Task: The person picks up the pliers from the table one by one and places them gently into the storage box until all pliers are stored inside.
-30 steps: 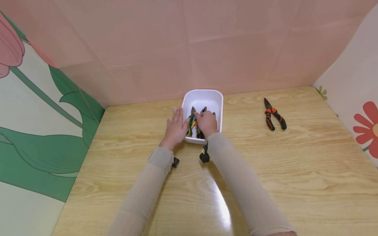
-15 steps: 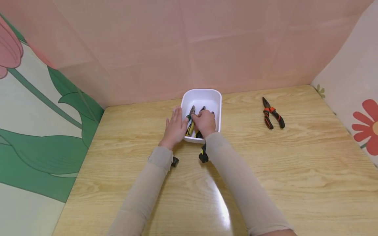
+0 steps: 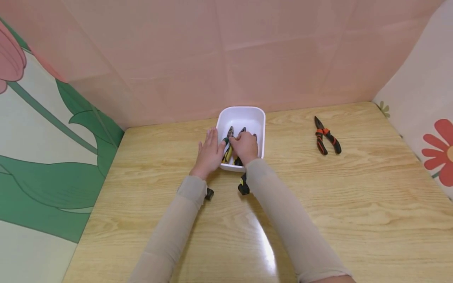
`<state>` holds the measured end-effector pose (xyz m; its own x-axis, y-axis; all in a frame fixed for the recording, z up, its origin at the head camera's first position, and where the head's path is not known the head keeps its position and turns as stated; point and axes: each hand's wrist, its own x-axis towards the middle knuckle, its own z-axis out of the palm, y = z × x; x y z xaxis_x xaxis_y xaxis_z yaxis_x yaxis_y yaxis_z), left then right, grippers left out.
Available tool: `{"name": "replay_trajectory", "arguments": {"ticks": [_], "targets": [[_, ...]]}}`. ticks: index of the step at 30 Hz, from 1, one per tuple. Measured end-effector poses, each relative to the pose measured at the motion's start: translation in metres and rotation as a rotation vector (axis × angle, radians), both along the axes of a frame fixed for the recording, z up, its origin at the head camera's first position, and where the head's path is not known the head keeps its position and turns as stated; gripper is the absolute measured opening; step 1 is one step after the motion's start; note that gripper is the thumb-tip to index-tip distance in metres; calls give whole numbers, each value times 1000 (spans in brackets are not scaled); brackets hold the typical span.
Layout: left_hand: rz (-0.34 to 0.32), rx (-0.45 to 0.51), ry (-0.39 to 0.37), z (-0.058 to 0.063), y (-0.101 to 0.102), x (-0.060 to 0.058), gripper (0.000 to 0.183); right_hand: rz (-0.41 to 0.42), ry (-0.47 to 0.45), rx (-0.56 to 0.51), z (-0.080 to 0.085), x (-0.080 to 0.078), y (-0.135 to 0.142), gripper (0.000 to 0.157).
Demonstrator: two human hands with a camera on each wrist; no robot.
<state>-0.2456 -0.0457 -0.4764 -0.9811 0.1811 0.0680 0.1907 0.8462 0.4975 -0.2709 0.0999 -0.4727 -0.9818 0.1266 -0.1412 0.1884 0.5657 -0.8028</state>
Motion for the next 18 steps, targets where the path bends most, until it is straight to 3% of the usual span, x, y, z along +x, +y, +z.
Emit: {"name": "replay_trajectory", "arguments": {"ticks": [10, 18], "targets": [[0, 20, -5, 0, -1, 1, 65, -14, 3, -62, 1, 1, 0, 26], [8, 27, -35, 2, 0, 1, 65, -27, 22, -66, 3, 3, -1, 25]]}}
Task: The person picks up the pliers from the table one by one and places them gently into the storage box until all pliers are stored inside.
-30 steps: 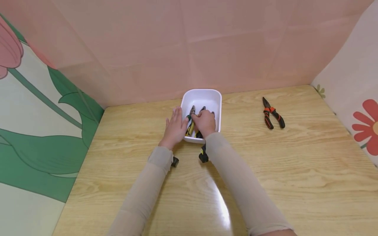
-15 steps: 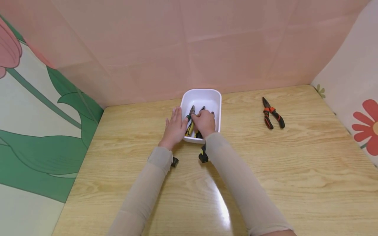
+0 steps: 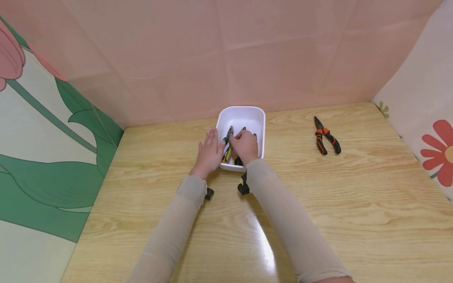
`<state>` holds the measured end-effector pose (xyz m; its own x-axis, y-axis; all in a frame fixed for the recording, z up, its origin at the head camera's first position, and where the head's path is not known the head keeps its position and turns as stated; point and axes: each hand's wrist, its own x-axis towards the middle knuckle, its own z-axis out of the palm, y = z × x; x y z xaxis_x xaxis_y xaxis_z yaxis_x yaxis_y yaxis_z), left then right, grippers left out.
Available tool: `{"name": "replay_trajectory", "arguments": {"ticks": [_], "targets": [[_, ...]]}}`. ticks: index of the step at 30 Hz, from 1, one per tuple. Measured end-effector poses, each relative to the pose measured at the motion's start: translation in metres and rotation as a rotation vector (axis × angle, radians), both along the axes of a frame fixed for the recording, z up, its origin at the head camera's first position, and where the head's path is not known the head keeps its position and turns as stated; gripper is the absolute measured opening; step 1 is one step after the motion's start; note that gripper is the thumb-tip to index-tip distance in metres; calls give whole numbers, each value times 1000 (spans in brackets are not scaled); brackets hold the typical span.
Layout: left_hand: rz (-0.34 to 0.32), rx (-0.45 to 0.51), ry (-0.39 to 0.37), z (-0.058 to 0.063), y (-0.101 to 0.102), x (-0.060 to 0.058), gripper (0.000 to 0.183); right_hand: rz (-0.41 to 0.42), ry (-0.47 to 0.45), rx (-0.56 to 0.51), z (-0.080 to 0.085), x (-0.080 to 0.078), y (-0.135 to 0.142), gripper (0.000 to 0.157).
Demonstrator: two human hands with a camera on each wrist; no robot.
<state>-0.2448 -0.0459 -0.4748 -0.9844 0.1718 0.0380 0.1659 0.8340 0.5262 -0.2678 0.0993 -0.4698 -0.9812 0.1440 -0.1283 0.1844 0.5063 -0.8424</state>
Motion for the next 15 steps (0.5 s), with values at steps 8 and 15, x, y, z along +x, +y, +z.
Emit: {"name": "replay_trajectory", "arguments": {"ticks": [8, 15], "targets": [[-1, -6, 8, 0, 0, 0, 65, -14, 40, -28, 0, 1, 0, 22], [0, -4, 8, 0, 1, 0, 65, -24, 87, -52, 0, 2, 1, 22]]}}
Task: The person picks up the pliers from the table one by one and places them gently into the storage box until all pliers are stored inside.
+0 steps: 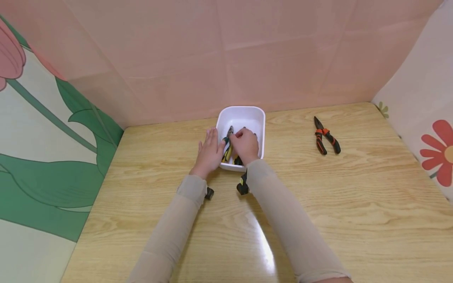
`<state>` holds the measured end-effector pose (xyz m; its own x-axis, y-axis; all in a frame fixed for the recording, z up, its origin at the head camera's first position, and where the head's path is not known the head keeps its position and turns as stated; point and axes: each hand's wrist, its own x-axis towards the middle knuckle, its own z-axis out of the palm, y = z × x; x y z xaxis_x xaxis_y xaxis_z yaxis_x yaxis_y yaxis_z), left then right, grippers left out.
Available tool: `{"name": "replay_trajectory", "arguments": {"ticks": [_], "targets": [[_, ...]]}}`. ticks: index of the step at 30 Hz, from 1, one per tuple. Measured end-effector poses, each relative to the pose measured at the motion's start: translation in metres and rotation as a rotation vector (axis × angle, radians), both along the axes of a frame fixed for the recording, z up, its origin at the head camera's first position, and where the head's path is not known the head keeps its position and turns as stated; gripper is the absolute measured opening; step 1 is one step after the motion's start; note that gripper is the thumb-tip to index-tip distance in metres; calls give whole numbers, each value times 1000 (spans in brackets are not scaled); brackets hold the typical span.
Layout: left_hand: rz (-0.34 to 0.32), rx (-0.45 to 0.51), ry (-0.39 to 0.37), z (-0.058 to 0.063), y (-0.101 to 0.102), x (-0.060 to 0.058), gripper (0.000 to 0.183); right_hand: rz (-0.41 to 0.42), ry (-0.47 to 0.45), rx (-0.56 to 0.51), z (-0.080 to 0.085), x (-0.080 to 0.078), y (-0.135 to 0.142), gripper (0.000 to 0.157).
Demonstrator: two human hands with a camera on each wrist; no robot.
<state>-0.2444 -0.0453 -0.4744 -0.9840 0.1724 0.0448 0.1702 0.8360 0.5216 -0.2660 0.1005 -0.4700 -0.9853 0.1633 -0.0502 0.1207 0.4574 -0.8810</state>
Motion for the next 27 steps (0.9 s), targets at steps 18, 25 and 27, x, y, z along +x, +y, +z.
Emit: {"name": "replay_trajectory", "arguments": {"ticks": [18, 25, 27], "targets": [[9, -5, -7, 0, 2, 0, 66, 11, 32, 16, 5, 4, -2, 26], [3, 7, 1, 1, 1, 1, 65, -29, 94, 3, 3, 3, -4, 22], [5, 8, 1, 2, 1, 1, 65, -40, 118, -2, 2, 3, -4, 21]]}}
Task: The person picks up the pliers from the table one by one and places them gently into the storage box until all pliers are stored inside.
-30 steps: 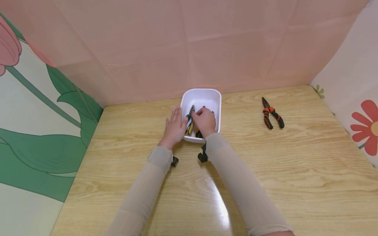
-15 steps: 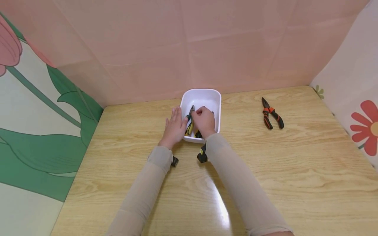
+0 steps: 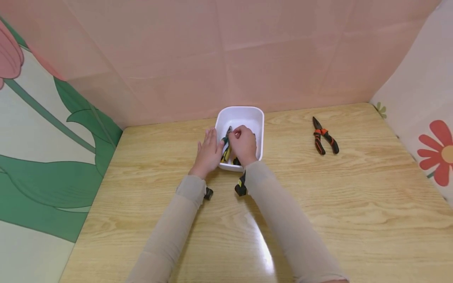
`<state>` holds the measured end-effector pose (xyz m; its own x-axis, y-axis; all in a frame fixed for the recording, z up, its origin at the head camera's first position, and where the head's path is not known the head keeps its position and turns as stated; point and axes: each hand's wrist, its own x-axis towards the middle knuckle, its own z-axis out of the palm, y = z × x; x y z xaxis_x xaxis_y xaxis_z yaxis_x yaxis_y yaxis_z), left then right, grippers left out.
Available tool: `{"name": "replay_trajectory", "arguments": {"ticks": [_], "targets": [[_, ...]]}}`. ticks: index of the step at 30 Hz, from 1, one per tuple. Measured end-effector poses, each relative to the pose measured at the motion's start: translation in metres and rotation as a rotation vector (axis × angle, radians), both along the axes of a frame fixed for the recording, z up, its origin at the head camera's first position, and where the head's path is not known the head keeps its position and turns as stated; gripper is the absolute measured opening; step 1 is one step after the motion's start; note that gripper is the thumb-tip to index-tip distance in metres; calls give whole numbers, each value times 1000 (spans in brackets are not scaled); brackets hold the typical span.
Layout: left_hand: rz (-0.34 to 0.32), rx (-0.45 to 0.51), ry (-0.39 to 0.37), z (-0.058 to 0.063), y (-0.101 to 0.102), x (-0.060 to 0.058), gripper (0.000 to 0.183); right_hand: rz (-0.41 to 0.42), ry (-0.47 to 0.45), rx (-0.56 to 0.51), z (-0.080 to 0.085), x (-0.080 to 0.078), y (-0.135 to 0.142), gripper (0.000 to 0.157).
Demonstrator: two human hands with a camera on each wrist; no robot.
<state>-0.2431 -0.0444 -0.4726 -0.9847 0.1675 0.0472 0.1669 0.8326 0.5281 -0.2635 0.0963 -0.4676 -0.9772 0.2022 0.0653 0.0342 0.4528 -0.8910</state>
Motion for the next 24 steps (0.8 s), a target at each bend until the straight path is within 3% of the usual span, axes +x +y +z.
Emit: {"name": "replay_trajectory", "arguments": {"ticks": [7, 16, 24], "targets": [[3, -6, -6, -1, -1, -1, 65, -57, 38, -50, 4, 0, 0, 21], [0, 17, -3, -3, -2, -2, 66, -156, 43, -268, 0, -3, 6, 22], [1, 25, -9, -1, -2, -1, 66, -174, 194, -269, 3, 1, 5, 22]]}}
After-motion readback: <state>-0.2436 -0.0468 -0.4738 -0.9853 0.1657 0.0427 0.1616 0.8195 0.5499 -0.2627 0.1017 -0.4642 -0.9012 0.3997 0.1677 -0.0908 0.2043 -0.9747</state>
